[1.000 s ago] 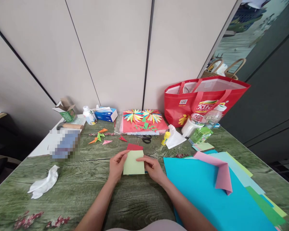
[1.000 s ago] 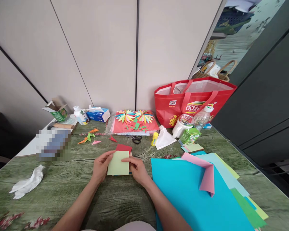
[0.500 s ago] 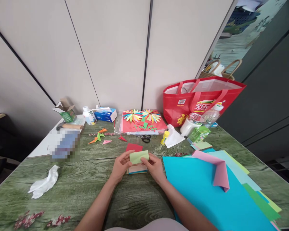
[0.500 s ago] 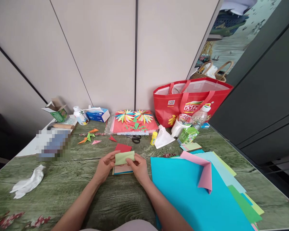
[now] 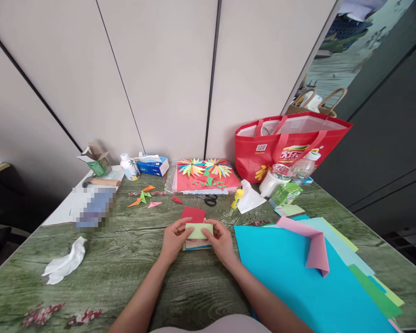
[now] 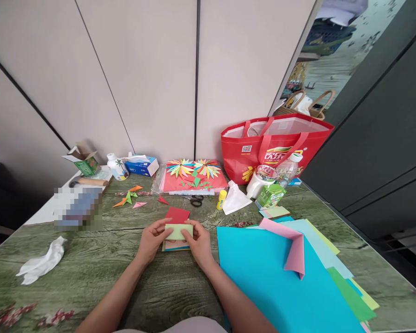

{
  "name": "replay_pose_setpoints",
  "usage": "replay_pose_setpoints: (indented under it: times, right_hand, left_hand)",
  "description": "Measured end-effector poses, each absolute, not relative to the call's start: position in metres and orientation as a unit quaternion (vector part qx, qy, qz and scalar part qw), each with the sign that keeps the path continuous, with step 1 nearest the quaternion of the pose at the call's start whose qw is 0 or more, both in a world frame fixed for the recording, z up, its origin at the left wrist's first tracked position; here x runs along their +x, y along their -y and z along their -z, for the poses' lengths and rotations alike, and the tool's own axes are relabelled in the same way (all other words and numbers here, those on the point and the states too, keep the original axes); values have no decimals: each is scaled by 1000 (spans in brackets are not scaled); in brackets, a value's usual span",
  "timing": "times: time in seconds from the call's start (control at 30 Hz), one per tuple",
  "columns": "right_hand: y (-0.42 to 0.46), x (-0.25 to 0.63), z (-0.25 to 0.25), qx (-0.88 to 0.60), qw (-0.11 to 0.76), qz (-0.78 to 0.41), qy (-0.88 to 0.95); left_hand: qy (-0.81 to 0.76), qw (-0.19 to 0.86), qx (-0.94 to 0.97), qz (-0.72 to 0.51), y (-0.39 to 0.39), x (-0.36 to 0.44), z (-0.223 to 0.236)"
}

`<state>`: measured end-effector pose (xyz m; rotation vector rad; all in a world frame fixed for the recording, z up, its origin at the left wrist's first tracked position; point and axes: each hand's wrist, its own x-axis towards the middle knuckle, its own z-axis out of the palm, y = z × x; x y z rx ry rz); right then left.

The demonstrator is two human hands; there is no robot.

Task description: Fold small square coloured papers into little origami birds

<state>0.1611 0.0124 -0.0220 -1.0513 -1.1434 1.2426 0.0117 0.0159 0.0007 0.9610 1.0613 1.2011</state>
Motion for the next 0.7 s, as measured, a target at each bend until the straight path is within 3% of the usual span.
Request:
replay_pose_setpoints:
  times: [0.7]
  right_hand:
    - [-13, 160, 25, -447, 542, -528, 477]
  left_hand:
    - [-487, 590, 389, -513, -16, 14, 1]
